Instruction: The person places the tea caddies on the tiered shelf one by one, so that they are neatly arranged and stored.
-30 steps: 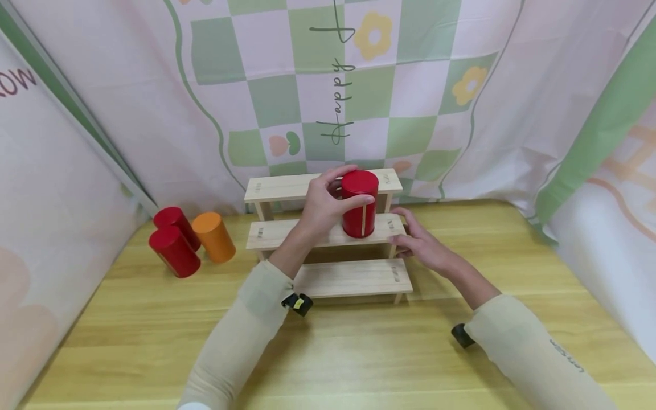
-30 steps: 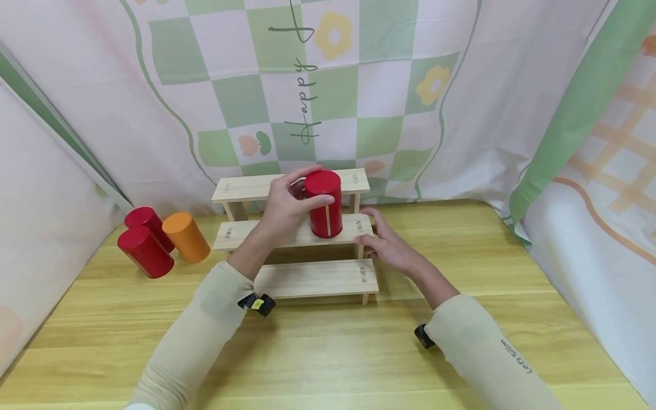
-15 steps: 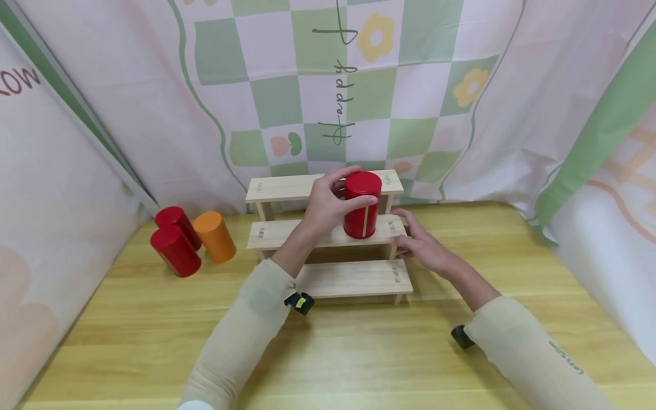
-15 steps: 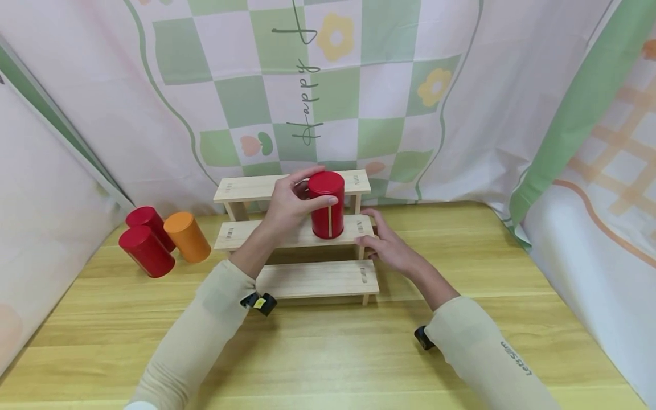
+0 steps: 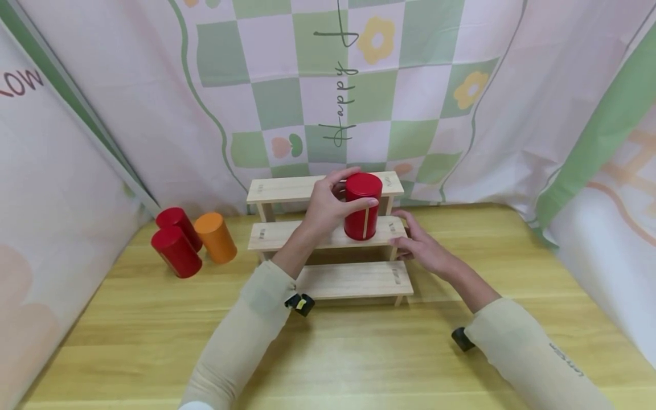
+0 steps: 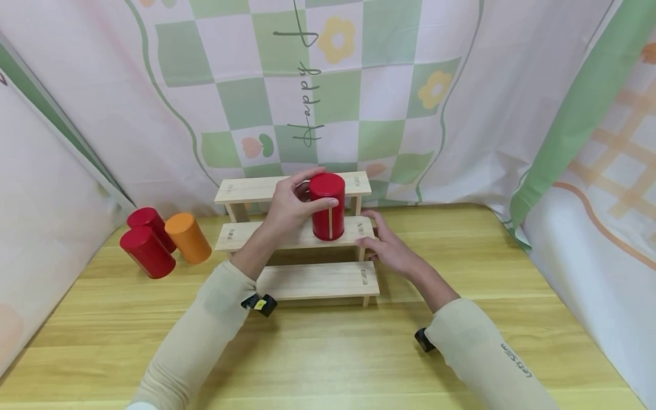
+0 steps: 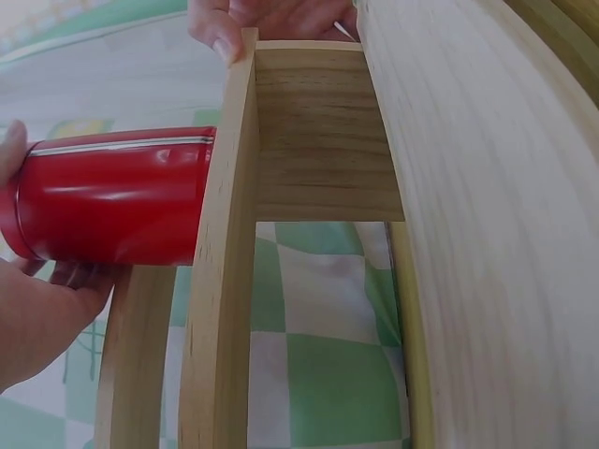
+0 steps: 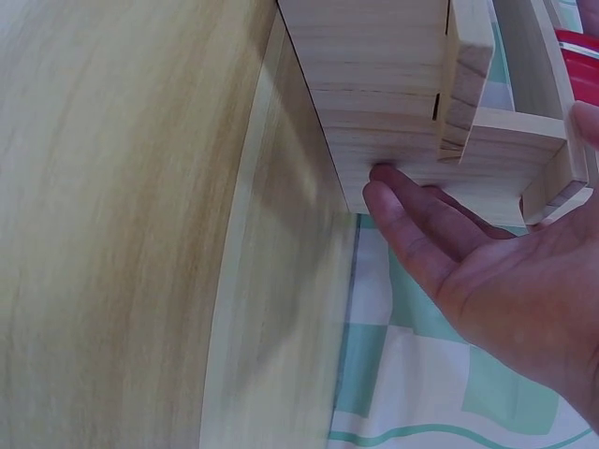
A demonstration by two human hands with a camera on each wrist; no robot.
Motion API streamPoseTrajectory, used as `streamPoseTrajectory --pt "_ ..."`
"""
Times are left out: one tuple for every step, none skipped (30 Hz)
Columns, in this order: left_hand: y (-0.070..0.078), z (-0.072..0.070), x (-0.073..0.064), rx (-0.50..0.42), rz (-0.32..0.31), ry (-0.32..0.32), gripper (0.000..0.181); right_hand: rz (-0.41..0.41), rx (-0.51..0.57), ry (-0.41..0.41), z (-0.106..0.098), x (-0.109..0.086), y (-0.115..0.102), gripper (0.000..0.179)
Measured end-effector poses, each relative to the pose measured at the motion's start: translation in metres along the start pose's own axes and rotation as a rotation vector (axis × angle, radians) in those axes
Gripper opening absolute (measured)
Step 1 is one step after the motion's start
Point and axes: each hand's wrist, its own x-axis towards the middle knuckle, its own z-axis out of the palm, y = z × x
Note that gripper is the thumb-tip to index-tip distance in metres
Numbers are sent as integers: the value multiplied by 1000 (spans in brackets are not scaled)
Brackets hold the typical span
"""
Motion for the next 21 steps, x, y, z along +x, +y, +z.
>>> streamPoseTrajectory --pt "0 0 0 7 1 0 68 1 -2 1 0 0 0 67" --pt "0 0 0 15 3 -1 69 0 -3 1 0 0 0 67" --pt "0 0 0 16 4 -3 69 0 -2 0 0 0 0 66" --pt "0 0 0 16 4 -4 69 0 -3 -1 0 0 0 66" --pt "0 -1 0 12 5 -5 69 -1 -5 -1 0 0 0 66" --pt "0 -1 -1 7 6 -8 69 -1 -5 -2 0 0 0 66" --pt "0 -2 -1 1 9 -10 68 -2 -5 -3 0 0 0 66" --pt "0 -3 -1 -6 14 -13 68 -3 -5 -4 0 0 0 66" --pt "0 -4 -2 -13 19 -16 68 -3 -4 -5 0 0 1 66" --pt "0 -6 -3 -21 27 -19 68 -3 -5 -4 0 0 1 66" --pt "0 -7 -3 -26 34 -22 67 -3 -6 -4 0 0 1 66" --pt "-1 -9 -4 -32 39 -25 67 -2 -5 -3 0 0 1 66" --pt "-1 -11 -5 -37 48 -27 67 -2 -5 -2 0 0 1 66" --pt "-1 -14 -6 -43 56 -26 66 -2 -4 -2 1 0 1 66" --pt "-2 -17 -7 -46 63 -25 66 -2 -1 -2 1 0 2 66" --pt "-2 -19 -9 -50 70 -23 66 -1 -3 0 1 0 2 66" --pt "-2 -23 -10 -50 77 -21 65 -1 -3 2 1 0 2 66" --pt "-2 -26 -12 -51 85 -19 65 -1 -1 2 1 0 2 66" --pt "-2 -29 -13 -49 94 -17 64 -1 -2 3 1 0 2 66" --pt "-2 -32 -15 -52 101 -16 63 -1 -2 3 1 0 2 67" --pt "-2 -36 -16 -51 106 -15 62 -1 -3 4 1 0 2 66"
